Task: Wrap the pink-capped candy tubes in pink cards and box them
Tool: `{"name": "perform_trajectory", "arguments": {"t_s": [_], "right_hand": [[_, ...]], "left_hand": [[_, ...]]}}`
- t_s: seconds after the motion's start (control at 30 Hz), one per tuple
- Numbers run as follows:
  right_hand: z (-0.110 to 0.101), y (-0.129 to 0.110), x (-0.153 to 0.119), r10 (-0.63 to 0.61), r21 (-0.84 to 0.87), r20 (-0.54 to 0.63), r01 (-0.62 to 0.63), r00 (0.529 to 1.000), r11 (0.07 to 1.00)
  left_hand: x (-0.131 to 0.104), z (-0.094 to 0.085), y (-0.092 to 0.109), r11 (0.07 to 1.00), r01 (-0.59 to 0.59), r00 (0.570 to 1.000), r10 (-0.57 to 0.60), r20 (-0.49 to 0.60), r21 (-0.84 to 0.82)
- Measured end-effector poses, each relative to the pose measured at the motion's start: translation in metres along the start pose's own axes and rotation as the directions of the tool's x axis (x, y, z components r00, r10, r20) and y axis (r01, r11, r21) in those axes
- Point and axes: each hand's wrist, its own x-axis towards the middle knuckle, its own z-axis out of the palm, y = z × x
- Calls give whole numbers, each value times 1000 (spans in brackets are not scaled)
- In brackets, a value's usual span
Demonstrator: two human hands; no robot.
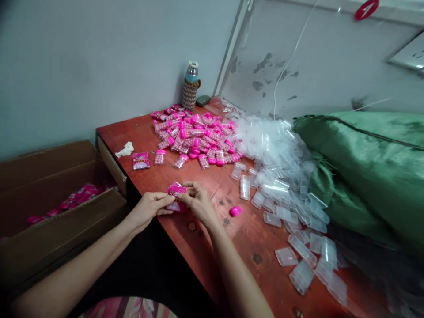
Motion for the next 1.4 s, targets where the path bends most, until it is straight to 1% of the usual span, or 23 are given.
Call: {"name": "perform_trajectory", "arguments": {"t_s": [0.07,0.1,0.13,0.2,0.27,0.3,0.33,0.4,0.5,0.57,0.6,0.63,0.67,0.7,0.73,0.77,0.8,0.87,1.0,1.07,1.17,1.27,1.4], "right_hand": [[-9,-6,13,-46,-222,-53,34,998,974],[-14,-9,21,-101,-383,-111,51,989,922],[-19,-13,31,-169,-555,-173,46,970,831],[-27,-18,53,-286,-821,-267,-61,920,568],[-32,-20,74,-318,-919,-313,-201,895,339],[-33,-20,84,-305,-932,-325,-250,895,262],[-34,-19,92,-283,-937,-331,-278,901,210],[-36,-16,103,-242,-942,-325,-291,914,168],[-40,-16,103,-211,-947,-298,-261,931,188],[-40,-17,88,-203,-951,-271,-229,941,209],[-39,-18,76,-199,-943,-253,-196,947,268],[-35,-18,61,-193,-926,-230,-154,954,344],[-30,-18,44,-182,-844,-210,-85,961,529],[-23,-16,26,-156,-693,-187,-17,970,720],[-14,-13,7,-102,-519,-146,12,984,855],[-4,-10,-10,-52,-365,-128,1,990,931],[6,-5,-26,-2,-253,-103,-24,995,967],[25,4,-51,47,-117,-91,-57,995,991],[48,20,-67,63,-77,-155,-75,986,994],[50,23,-66,55,-73,-185,-69,981,995],[49,24,-65,31,-41,-175,-39,984,998],[50,23,-66,14,11,-163,-12,986,1000],[53,23,-64,15,80,-197,1,980,997]], "left_hand": [[2,-1,-3,1000,0,999,0,-48,-11],[2,-2,-3,1000,5,998,-7,-70,-26],[1,-2,-3,999,14,996,-19,-88,-48],[0,-2,-2,993,40,991,-54,-122,-115],[-2,-3,0,976,60,983,-94,-156,-207],[-3,-3,1,963,63,979,-111,-172,-261],[-3,-4,2,946,61,974,-126,-187,-318],[-3,-5,5,899,36,965,-146,-220,-437],[-1,-7,7,806,-20,951,-168,-261,-591],[2,-8,7,753,-38,944,-188,-270,-657],[3,-8,7,731,-41,942,-200,-271,-681],[4,-8,6,711,-42,940,-210,-269,-702],[4,-8,5,692,-40,939,-220,-264,-721],[5,-8,5,675,-38,939,-228,-258,-737],[5,-7,4,660,-39,939,-233,-253,-751],[5,-6,3,647,-41,939,-235,-250,-762],[5,-5,3,637,-46,939,-235,-250,-770],[4,0,1,632,-57,940,-227,-255,-773],[0,13,-1,633,-65,951,-195,-240,-772],[-1,20,-1,624,-63,957,-185,-226,-779],[-3,26,-1,633,-42,962,-183,-201,-773],[-4,30,-2,638,-45,963,-178,-205,-769],[-4,33,-3,657,-42,964,-170,-203,-753]]}}
